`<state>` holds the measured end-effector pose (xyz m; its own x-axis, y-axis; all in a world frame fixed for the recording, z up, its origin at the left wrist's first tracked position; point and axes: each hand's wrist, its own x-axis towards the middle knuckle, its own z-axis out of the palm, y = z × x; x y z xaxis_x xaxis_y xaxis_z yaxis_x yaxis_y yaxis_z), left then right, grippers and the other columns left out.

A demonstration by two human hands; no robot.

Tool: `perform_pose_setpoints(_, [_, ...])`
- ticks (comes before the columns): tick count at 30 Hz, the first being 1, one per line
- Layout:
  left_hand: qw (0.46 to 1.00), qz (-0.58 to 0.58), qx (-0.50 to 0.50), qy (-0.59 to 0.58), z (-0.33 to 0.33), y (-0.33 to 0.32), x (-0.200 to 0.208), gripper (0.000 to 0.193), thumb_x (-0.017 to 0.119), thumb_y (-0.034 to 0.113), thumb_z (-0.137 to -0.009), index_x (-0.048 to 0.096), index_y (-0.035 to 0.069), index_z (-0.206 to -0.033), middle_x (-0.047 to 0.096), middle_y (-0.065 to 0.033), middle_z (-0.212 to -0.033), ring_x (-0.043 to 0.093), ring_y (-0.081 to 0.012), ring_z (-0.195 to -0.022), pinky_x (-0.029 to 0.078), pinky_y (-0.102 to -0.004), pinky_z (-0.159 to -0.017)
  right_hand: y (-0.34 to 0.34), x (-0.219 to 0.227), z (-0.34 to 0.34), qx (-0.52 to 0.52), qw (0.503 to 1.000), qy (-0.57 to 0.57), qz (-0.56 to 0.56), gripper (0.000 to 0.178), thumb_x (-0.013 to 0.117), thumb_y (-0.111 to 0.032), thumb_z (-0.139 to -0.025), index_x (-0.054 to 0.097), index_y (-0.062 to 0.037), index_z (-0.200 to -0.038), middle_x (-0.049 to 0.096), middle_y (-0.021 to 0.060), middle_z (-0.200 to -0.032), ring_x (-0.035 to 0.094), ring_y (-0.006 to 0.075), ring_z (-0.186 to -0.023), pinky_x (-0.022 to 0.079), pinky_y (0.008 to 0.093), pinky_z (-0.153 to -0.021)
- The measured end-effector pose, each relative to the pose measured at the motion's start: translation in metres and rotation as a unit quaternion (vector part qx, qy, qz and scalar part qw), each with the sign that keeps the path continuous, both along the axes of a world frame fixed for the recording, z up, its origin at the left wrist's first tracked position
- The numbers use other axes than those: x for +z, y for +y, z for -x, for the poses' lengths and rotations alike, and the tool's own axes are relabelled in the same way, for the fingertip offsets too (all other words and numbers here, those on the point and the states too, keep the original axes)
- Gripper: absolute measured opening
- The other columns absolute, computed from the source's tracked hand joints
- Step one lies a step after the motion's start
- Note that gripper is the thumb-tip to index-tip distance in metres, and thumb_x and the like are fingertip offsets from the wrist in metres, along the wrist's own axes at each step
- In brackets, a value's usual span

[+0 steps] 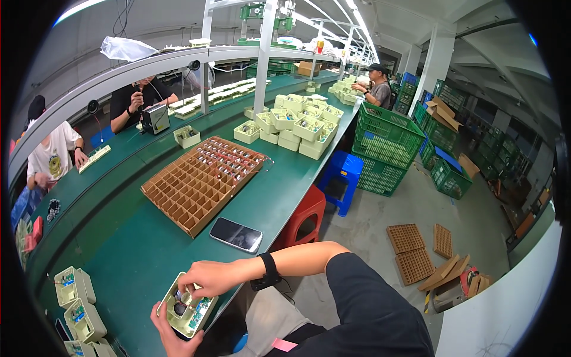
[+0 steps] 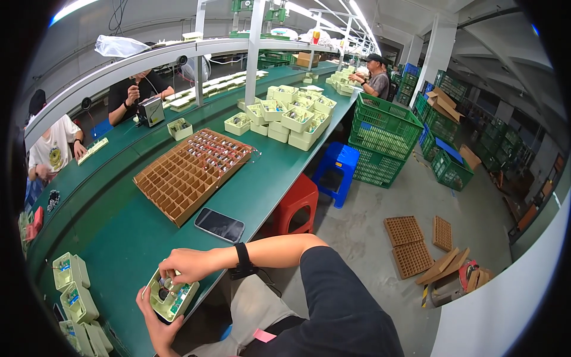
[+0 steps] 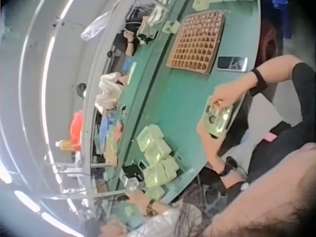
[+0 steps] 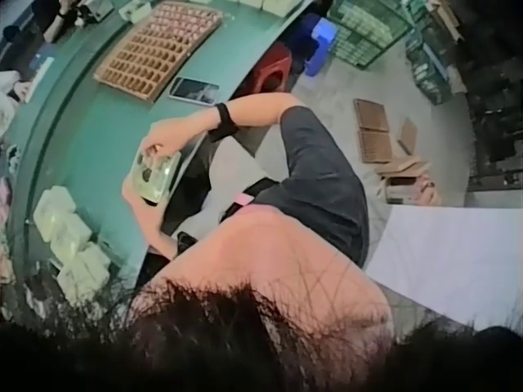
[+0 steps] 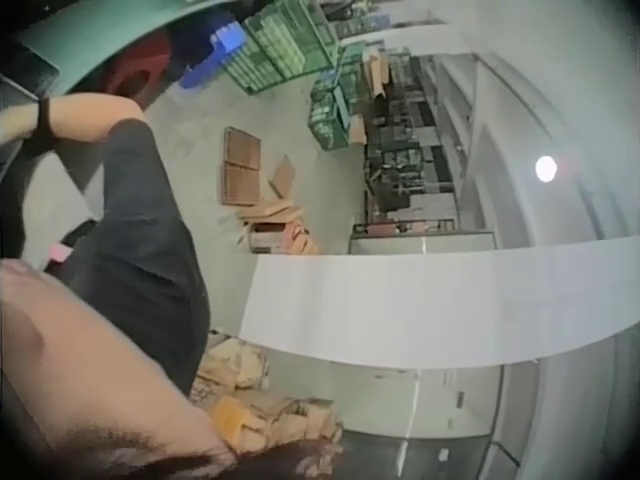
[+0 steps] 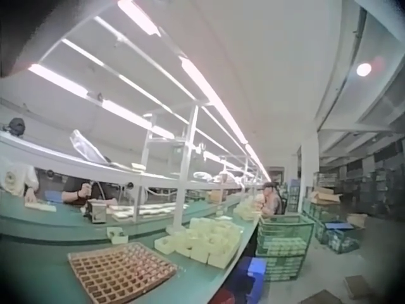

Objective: The person picks up a speaker from a tray, places it into a plastic housing, and connects its wire to a circuit board. After repeating this, they lift a new tray of speakers from a cardboard box and place it on the workbench to continue the assembly.

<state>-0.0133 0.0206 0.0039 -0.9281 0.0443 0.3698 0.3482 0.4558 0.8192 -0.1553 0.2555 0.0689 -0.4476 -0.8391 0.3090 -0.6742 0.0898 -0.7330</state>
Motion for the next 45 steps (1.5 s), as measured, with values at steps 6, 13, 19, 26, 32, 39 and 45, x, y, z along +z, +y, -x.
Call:
perform_pose_setpoints(6, [1.0,0.017,0.004,0.0,0.001,-0.001,0.0,0.111,0.085,0.039,-0.059,0.04,0.005,-0.154,0.037,-0.02,-0.151,0.046,-0.0399,-0.135,0.039,-0.0474,-0.115,0.0,0.003,0.004,0.021,0.997,0.065,-0.018,0.008,0.072,-0.01,-0.082,0.071,-0.004,-0.086,0.073,0.011,-0.086,0.069,0.0327,-0.079,0.053,0.0437,-0.068])
perform_pose_setpoints(13, [1.0,0.015,0.003,-0.002,-0.002,-0.001,-0.001,0.111,0.085,0.041,-0.059,0.04,0.005,-0.154,0.036,-0.0202,-0.152,0.046,-0.04,-0.136,0.039,-0.0477,-0.115,0.001,-0.004,0.004,0.033,0.993,0.103,-0.04,0.012,0.071,-0.014,-0.09,0.069,-0.0024,-0.091,0.065,0.0134,-0.087,0.065,0.0371,-0.083,0.051,0.0486,-0.07])
perform_pose_setpoints(19, [0.999,0.051,0.013,0.008,-0.005,-0.008,0.001,0.109,0.087,0.034,-0.059,0.041,0.007,-0.154,0.037,-0.0239,-0.154,0.045,-0.0453,-0.138,0.04,-0.0503,-0.115,-0.003,-0.017,0.01,0.094,0.983,0.149,-0.05,0.011,0.073,-0.013,-0.085,0.069,-0.0024,-0.087,0.065,0.0154,-0.085,0.064,0.0382,-0.085,0.052,0.0506,-0.073])
perform_pose_setpoints(26, [0.998,0.065,0.01,0.002,0.009,0.006,0.019,0.104,0.09,0.027,-0.06,0.045,0.01,-0.153,0.038,-0.022,-0.155,0.047,-0.0445,-0.14,0.042,-0.0485,-0.115,0.021,0.018,0.011,0.084,0.979,0.154,-0.1,0.014,0.076,-0.007,-0.082,0.073,-0.0029,-0.096,0.064,0.0138,-0.089,0.065,0.0362,-0.09,0.053,0.0455,-0.078])
perform_pose_setpoints(32, [0.997,0.039,0.037,-0.057,-0.005,-0.003,0.013,0.105,0.092,0.025,-0.06,0.045,0.013,-0.153,0.037,-0.0173,-0.156,0.052,-0.0429,-0.135,0.047,-0.0479,-0.11,0.0,0.02,0.006,0.093,0.976,0.153,-0.124,0.012,0.076,-0.005,-0.084,0.071,-0.003,-0.094,0.063,0.0103,-0.093,0.064,0.034,-0.089,0.053,0.044,-0.079])
perform_pose_setpoints(39, [0.998,0.043,0.033,-0.042,-0.011,-0.006,0.01,0.105,0.092,0.025,-0.059,0.045,0.014,-0.153,0.037,-0.0155,-0.156,0.052,-0.043,-0.134,0.047,-0.0481,-0.108,-0.007,0.027,-0.008,0.095,0.951,0.234,-0.176,0.01,0.075,-0.006,-0.083,0.069,-0.0036,-0.091,0.062,0.0098,-0.094,0.063,0.0318,-0.089,0.052,0.043,-0.077])
perform_pose_setpoints(45, [0.998,0.05,0.033,-0.028,-0.007,-0.008,0.008,0.104,0.092,0.025,-0.06,0.045,0.014,-0.153,0.037,-0.0159,-0.155,0.052,-0.0431,-0.133,0.048,-0.0483,-0.107,-0.022,0.041,-0.022,0.122,0.888,0.373,-0.239,0.01,0.071,-0.004,-0.075,0.066,-0.0042,-0.083,0.061,0.0099,-0.091,0.062,0.0287,-0.086,0.051,0.0397,-0.075])
